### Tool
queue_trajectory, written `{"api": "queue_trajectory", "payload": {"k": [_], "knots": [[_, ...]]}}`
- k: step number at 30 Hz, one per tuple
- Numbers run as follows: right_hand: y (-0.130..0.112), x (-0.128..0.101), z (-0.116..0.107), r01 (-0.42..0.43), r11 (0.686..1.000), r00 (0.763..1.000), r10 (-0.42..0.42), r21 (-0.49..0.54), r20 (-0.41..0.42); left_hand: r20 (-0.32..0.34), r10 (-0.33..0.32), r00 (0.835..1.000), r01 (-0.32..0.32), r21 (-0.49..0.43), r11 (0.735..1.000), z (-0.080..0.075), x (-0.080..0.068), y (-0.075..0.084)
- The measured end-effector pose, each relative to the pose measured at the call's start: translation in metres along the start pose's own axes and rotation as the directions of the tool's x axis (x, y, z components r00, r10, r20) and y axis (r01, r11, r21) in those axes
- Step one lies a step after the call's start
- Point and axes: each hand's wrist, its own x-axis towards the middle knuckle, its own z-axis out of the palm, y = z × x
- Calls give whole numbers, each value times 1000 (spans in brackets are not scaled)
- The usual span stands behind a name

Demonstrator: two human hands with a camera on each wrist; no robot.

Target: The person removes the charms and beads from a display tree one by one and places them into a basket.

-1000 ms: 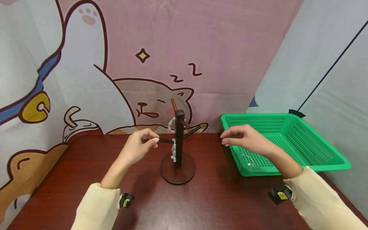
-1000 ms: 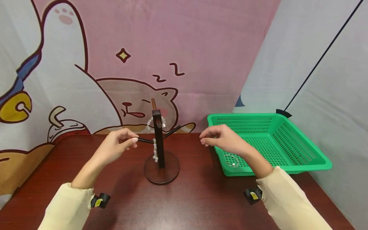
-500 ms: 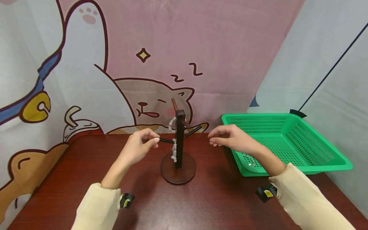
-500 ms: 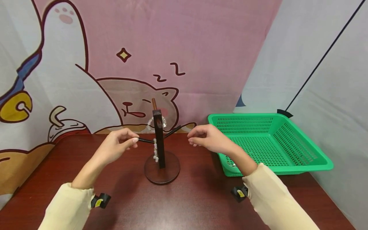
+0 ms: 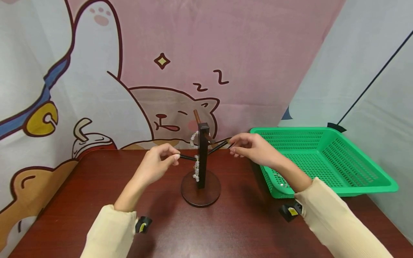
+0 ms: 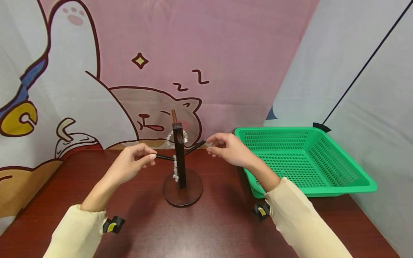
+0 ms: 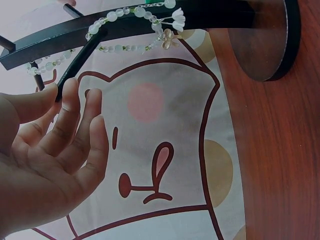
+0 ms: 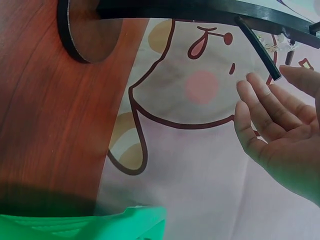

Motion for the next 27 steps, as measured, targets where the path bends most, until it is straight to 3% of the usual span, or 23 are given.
{"api": "queue_trajectory", "payload": {"k": [12, 27], "knots": [[-4, 11, 4, -3, 999, 1000, 3, 47, 11, -5, 1, 1000, -1, 0, 1000, 0, 0, -1], [0, 16, 9, 34, 999, 999, -34, -18, -13, -52, 24, 998, -23, 12, 1000, 3, -1, -2]]}}
